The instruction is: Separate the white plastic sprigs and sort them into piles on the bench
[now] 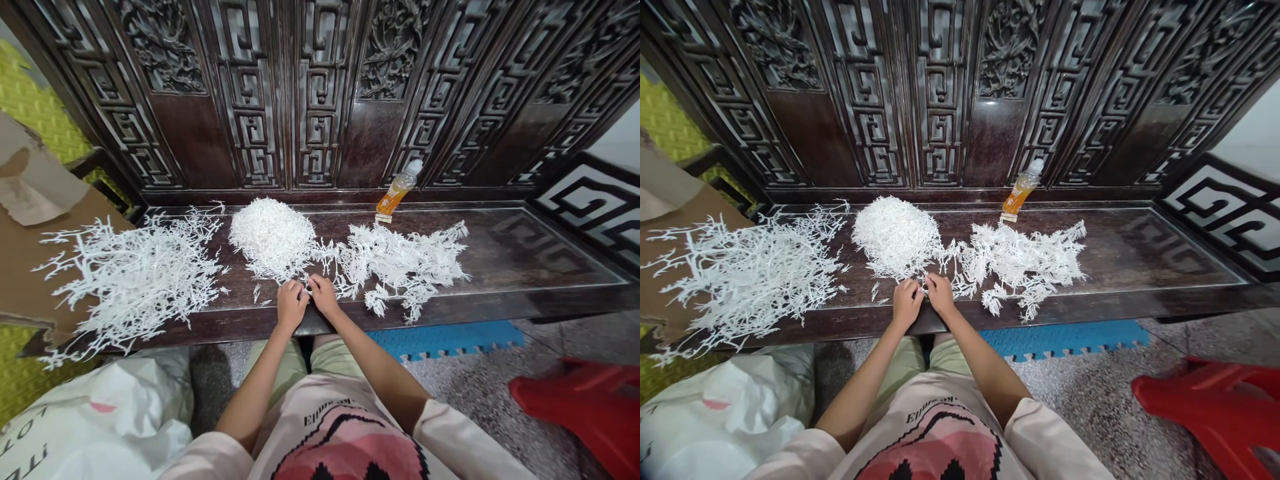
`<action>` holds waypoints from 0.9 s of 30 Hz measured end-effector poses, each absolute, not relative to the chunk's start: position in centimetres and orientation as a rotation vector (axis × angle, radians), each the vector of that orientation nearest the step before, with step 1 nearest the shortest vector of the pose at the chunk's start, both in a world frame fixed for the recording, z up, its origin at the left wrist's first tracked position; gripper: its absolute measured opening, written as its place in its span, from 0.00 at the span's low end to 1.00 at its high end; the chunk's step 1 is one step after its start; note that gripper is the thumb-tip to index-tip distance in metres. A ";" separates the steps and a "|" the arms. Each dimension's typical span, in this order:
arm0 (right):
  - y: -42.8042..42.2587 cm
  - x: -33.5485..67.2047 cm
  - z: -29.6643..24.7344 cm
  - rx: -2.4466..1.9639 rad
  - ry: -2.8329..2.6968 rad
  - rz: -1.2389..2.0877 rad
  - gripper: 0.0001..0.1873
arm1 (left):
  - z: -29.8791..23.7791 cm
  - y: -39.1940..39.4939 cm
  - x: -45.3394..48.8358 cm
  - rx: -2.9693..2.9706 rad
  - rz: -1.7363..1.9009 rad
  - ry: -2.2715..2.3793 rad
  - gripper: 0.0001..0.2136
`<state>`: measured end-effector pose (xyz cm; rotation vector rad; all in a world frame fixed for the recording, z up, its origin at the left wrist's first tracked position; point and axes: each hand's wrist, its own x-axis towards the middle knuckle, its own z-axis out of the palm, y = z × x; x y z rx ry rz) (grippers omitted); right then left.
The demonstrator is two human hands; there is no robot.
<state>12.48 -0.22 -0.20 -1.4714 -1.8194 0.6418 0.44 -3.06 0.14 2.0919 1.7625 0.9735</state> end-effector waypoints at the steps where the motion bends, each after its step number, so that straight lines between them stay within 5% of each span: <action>1: -0.1 12.6 -0.3 -1.507 -1.744 0.641 0.18 | 0.1 -3.1 0.2 2.048 1.014 1.772 0.07; 8: 0.4 13.1 -0.3 -1.542 -1.662 0.620 0.18 | -0.5 -3.0 -0.8 1.599 1.326 2.057 0.08; 27: -0.1 12.5 0.5 -1.281 -2.046 0.680 0.14 | 0.0 -3.0 0.3 2.153 0.736 1.875 0.10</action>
